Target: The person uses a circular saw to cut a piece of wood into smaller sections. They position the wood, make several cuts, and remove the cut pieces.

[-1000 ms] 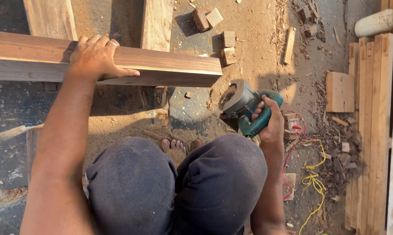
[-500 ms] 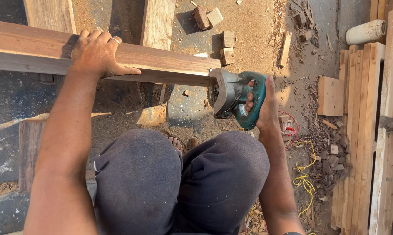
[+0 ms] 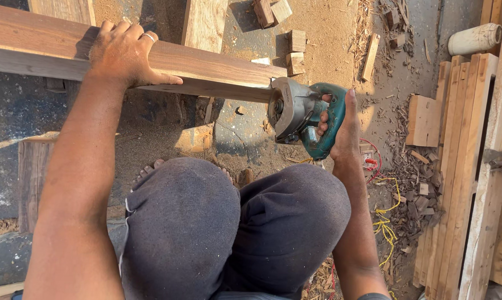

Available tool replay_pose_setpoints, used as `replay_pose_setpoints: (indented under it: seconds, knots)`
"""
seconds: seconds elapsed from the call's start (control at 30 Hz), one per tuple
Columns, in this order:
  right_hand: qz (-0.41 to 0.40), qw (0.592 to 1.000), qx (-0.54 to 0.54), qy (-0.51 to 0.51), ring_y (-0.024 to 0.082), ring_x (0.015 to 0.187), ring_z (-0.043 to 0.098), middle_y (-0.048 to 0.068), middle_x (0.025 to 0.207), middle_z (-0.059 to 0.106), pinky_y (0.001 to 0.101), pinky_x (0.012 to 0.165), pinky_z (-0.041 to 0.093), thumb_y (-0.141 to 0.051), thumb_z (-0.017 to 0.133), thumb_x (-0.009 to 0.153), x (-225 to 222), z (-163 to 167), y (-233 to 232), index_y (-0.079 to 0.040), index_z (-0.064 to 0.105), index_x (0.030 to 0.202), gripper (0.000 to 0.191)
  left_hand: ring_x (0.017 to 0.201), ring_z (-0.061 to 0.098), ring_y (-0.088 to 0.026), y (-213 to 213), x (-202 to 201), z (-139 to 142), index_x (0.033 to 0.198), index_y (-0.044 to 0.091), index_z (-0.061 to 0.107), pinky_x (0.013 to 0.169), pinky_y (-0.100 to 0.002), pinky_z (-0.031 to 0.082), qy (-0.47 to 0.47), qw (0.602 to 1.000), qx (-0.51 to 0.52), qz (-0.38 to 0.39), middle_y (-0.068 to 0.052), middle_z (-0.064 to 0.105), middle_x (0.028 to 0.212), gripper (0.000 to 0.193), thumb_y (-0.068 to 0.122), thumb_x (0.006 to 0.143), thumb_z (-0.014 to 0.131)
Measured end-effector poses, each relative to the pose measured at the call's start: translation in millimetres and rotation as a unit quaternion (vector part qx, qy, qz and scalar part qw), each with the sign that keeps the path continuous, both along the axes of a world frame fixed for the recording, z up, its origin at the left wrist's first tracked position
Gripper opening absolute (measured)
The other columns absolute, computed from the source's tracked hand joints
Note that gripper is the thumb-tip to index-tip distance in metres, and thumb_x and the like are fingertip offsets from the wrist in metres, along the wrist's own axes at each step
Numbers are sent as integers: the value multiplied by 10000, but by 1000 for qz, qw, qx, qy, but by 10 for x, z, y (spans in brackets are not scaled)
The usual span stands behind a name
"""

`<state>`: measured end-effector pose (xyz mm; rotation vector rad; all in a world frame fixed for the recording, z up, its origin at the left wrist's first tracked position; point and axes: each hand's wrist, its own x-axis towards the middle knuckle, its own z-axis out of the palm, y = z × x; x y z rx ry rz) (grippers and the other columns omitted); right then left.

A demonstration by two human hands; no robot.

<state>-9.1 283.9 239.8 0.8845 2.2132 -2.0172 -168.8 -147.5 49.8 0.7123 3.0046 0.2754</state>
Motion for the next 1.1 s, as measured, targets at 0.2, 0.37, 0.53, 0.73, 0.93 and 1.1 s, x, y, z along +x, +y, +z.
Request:
replay_pose_setpoints:
  seconds: [0.2, 0.37, 0.53, 0.73, 0.93, 1.1]
  knots:
    - [-2, 1000, 3, 8, 73, 525, 509, -5, 663, 546, 236, 479, 432, -681, 465, 1002, -8, -39, -2, -53, 667, 1161, 678, 1304, 551, -311, 4, -13, -25, 1368, 104, 705, 1148, -514, 301, 28, 1000, 1, -6, -175, 682, 1270, 1263, 1063, 566, 529]
    - [-4, 1000, -2, 11, 74, 518, 513, -1, 663, 547, 235, 473, 433, -675, 472, 1007, -30, -54, 12, -41, 664, 1160, 680, 1299, 555, -317, 4, -17, -47, 1351, 100, 711, 1153, -520, 305, 18, 1000, -11, -8, -175, 689, 1240, 1281, 1069, 534, 520]
    - [-8, 1000, 17, 11, 74, 503, 518, 8, 649, 555, 232, 461, 442, -671, 473, 1002, -40, -55, 4, -27, 667, 1162, 692, 1324, 537, -345, 5, -16, -120, 1378, 103, 702, 1182, -536, 288, 41, 999, -6, -9, -197, 678, 1286, 1291, 1075, 552, 501]
    - [-11, 1000, 22, 12, 80, 509, 527, 14, 656, 562, 238, 465, 443, -669, 482, 1000, -46, -76, 13, -28, 663, 1165, 686, 1356, 509, -363, 0, -41, -163, 1378, 88, 690, 1200, -548, 254, 35, 999, 4, -9, -207, 660, 1310, 1305, 1069, 534, 521]
    - [-15, 1000, 19, 10, 85, 507, 514, 7, 646, 549, 251, 469, 435, -695, 483, 984, -65, -119, 34, -46, 671, 1149, 696, 1359, 503, -365, 17, -56, -136, 1362, 80, 694, 1199, -543, 244, 34, 999, 13, -11, -207, 658, 1313, 1298, 1061, 523, 550]
    - [-17, 999, 24, 13, 83, 514, 507, 4, 651, 549, 251, 472, 428, -703, 484, 982, -97, -153, 37, -59, 669, 1127, 685, 1371, 511, -356, -9, -36, -148, 1376, 70, 696, 1225, -532, 237, 47, 999, 17, -19, -202, 660, 1328, 1277, 1053, 575, 547]
